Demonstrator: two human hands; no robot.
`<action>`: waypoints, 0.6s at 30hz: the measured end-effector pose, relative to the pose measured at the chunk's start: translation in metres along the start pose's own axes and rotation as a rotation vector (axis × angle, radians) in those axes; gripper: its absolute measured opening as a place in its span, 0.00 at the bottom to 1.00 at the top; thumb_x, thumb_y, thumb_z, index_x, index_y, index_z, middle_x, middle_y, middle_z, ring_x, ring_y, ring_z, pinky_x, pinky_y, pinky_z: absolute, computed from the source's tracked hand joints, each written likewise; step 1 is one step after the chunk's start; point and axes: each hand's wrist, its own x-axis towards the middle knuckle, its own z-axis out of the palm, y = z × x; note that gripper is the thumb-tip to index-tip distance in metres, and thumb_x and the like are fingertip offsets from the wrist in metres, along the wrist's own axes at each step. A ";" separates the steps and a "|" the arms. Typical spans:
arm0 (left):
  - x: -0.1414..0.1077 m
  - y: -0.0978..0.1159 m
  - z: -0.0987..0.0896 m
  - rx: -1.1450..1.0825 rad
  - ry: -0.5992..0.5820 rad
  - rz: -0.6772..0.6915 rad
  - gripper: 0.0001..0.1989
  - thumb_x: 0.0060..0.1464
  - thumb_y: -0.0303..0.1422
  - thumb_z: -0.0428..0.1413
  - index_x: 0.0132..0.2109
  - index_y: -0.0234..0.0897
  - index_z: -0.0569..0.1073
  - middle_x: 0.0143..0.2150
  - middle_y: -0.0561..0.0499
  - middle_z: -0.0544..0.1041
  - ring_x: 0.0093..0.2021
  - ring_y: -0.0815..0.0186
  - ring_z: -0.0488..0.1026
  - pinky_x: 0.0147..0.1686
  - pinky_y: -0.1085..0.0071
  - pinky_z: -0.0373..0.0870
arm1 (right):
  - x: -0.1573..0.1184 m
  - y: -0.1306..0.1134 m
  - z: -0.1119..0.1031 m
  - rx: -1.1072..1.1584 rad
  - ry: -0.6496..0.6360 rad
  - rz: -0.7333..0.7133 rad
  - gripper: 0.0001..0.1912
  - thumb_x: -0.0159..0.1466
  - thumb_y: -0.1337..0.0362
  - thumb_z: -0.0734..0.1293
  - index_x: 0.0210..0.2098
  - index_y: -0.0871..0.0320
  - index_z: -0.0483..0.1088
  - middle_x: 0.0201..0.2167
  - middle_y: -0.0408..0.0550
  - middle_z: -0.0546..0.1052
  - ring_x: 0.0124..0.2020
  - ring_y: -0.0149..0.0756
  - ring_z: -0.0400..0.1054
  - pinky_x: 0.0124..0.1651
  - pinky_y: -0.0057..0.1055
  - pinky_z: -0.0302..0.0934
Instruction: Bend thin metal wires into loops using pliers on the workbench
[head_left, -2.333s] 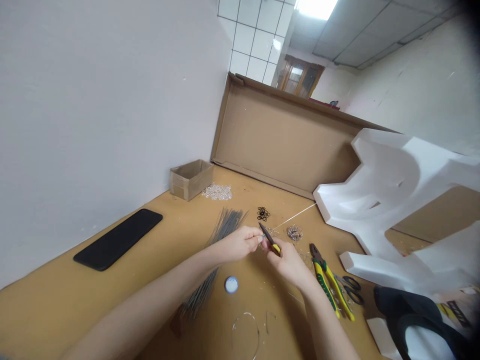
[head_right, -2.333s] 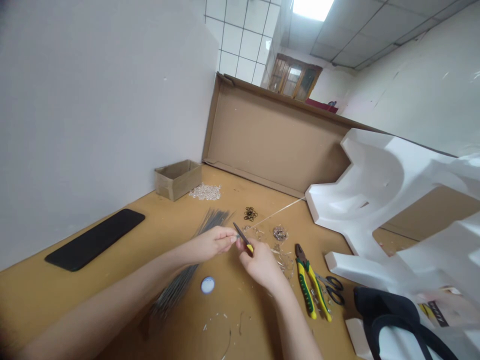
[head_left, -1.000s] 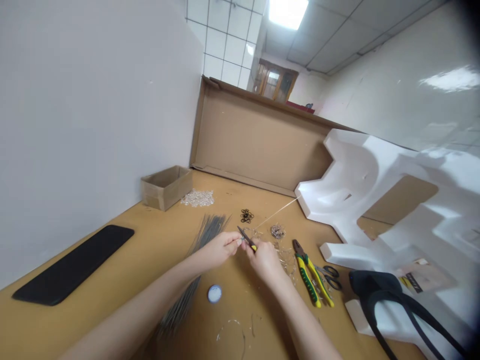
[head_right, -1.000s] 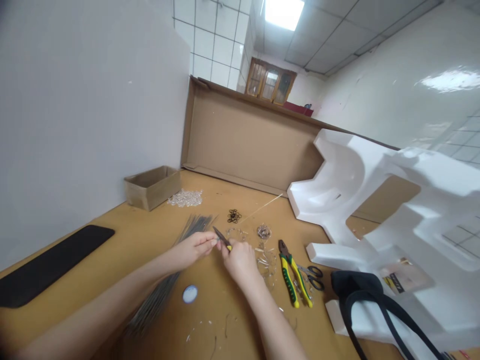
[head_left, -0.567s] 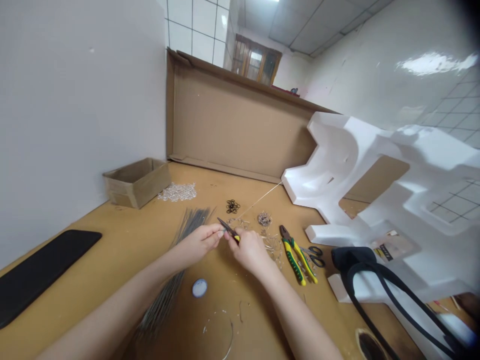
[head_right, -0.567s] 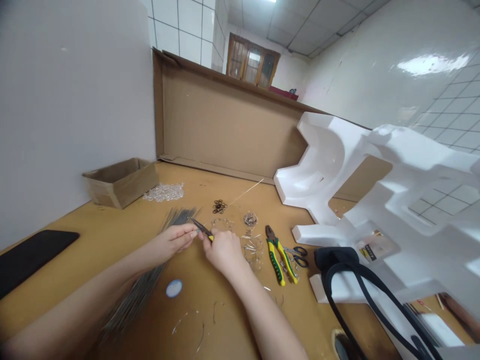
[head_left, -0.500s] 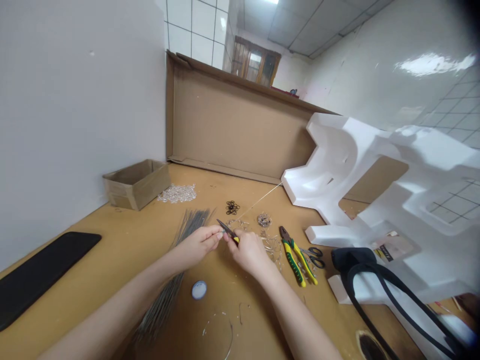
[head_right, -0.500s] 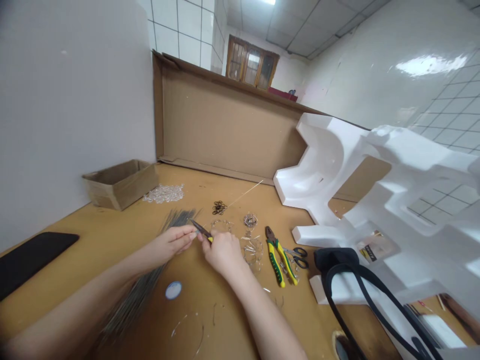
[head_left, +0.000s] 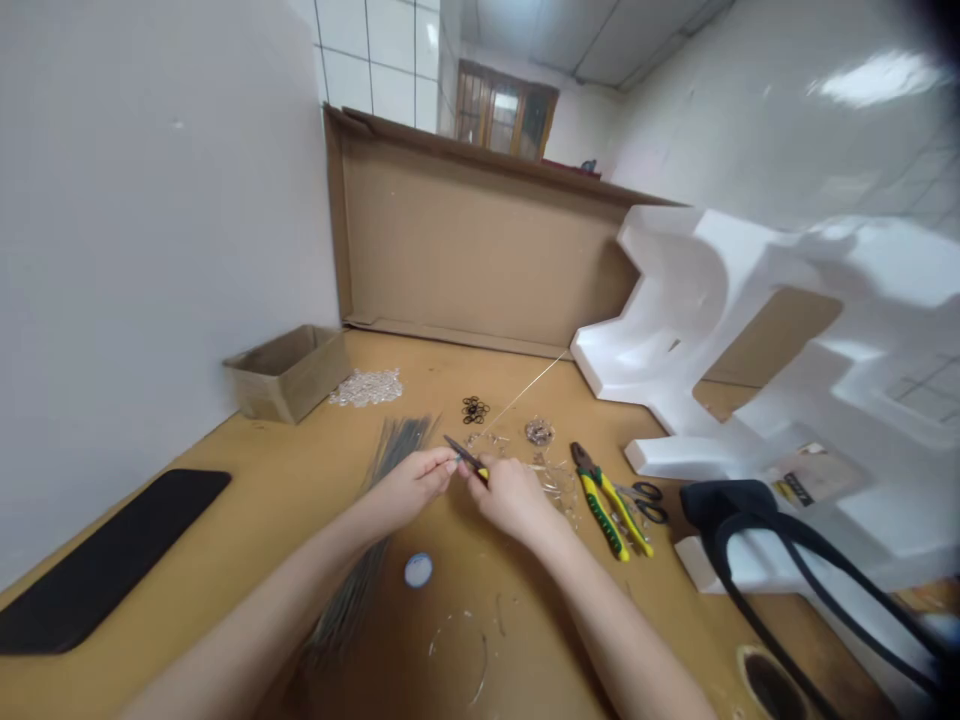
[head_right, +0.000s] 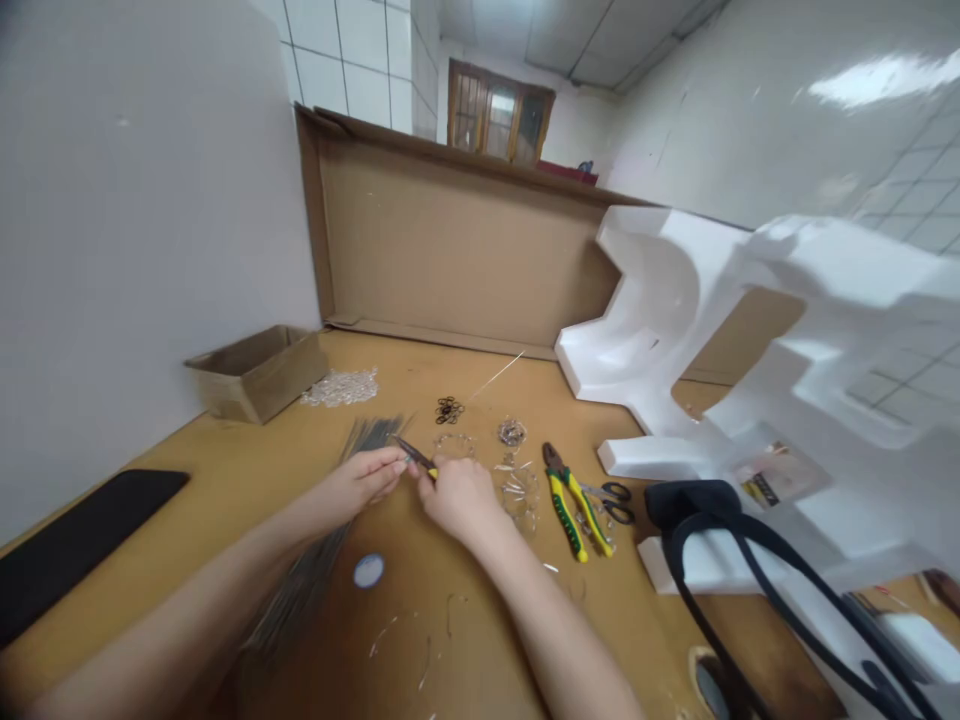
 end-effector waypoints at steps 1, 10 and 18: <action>0.000 0.002 0.000 -0.001 -0.002 -0.008 0.15 0.53 0.43 0.45 0.31 0.34 0.62 0.19 0.60 0.51 0.19 0.75 0.47 0.19 0.77 0.45 | 0.001 0.001 0.000 0.028 -0.019 -0.003 0.25 0.62 0.51 0.50 0.38 0.60 0.70 0.33 0.58 0.75 0.34 0.41 0.69 0.35 0.30 0.55; -0.002 0.005 -0.002 -0.024 -0.048 0.007 0.17 0.54 0.43 0.44 0.33 0.31 0.66 0.21 0.58 0.54 0.21 0.75 0.48 0.20 0.77 0.47 | 0.009 0.016 0.006 0.429 -0.118 -0.242 0.09 0.57 0.62 0.57 0.32 0.60 0.66 0.25 0.42 0.69 0.25 0.28 0.60 0.28 0.22 0.52; -0.001 0.006 -0.001 -0.070 -0.049 -0.023 0.17 0.53 0.44 0.45 0.33 0.31 0.66 0.21 0.58 0.55 0.21 0.75 0.49 0.20 0.77 0.47 | 0.007 0.016 -0.004 0.604 -0.235 -0.287 0.06 0.55 0.67 0.57 0.30 0.60 0.64 0.25 0.40 0.66 0.27 0.28 0.58 0.31 0.22 0.53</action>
